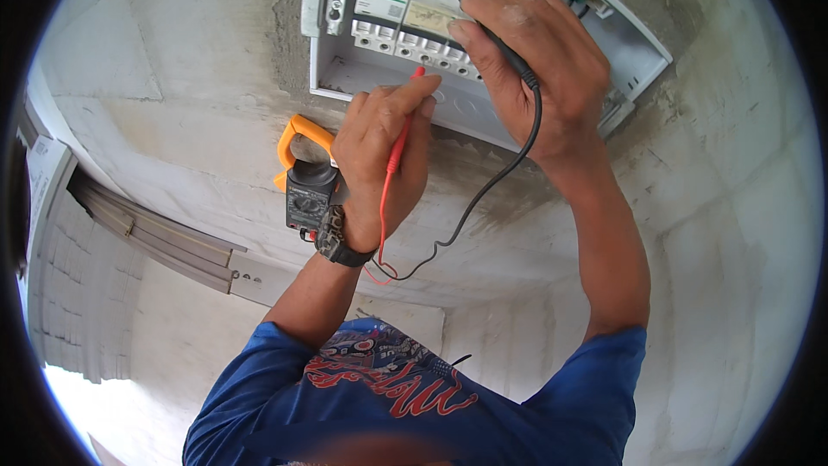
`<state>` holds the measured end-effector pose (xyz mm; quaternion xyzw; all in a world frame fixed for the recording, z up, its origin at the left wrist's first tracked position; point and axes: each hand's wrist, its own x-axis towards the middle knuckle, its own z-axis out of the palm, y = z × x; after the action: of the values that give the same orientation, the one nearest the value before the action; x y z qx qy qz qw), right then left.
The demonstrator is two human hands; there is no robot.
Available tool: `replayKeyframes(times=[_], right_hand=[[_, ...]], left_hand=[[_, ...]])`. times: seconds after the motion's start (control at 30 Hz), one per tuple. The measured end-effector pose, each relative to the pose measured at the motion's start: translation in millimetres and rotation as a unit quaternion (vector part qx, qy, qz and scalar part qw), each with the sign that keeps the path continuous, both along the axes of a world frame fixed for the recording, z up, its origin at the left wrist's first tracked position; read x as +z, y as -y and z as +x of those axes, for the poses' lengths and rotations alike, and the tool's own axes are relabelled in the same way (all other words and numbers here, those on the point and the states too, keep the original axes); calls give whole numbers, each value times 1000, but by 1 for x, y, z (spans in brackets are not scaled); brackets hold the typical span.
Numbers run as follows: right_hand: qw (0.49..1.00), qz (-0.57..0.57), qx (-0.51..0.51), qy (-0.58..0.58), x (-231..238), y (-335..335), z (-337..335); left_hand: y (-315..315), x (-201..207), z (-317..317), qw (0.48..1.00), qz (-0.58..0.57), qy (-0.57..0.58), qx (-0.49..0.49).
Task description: The person uses a multimeter to test the electrical panel, touching probes to various terminals and switches. They systematically check multiple points within the panel, moving the probes between different locations.
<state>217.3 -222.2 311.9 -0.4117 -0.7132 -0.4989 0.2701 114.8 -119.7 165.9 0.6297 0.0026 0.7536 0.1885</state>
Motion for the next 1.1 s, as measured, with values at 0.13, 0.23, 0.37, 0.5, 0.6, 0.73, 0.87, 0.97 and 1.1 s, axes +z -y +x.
replayKeyframes(times=[0.13, 0.23, 0.37, 0.5, 0.6, 0.73, 0.87, 0.97, 1.1], right_hand=[[999, 18, 42, 2, -9, 8, 3], [999, 21, 47, -3, -19, 25, -1], [998, -19, 15, -51, -60, 75, -19], [982, -41, 40, -180, -134, 104, -32], [948, -43, 31, -315, -194, 119, -41], [856, -23, 21, -517, -268, 131, -64], [832, -82, -126, -535, -321, 140, -78], [822, -113, -178, -530, -354, 144, -79], [809, -187, -186, -525, -403, 148, -78]], left_hand=[[-1, -3, -1, 1000, 3, -24, 12], [-2, -3, 0, 1000, 11, -28, 5], [-4, -2, 1, 999, 40, -15, -6], [-4, -4, -4, 997, 65, -33, -13], [-4, -12, -14, 994, 92, -60, -20], [-2, -30, -38, 979, 149, -141, -8], [-7, -46, -59, 935, 229, -270, 3], [-5, -55, -72, 883, 290, -369, -18], [12, -79, -82, 810, 318, -486, -86]])
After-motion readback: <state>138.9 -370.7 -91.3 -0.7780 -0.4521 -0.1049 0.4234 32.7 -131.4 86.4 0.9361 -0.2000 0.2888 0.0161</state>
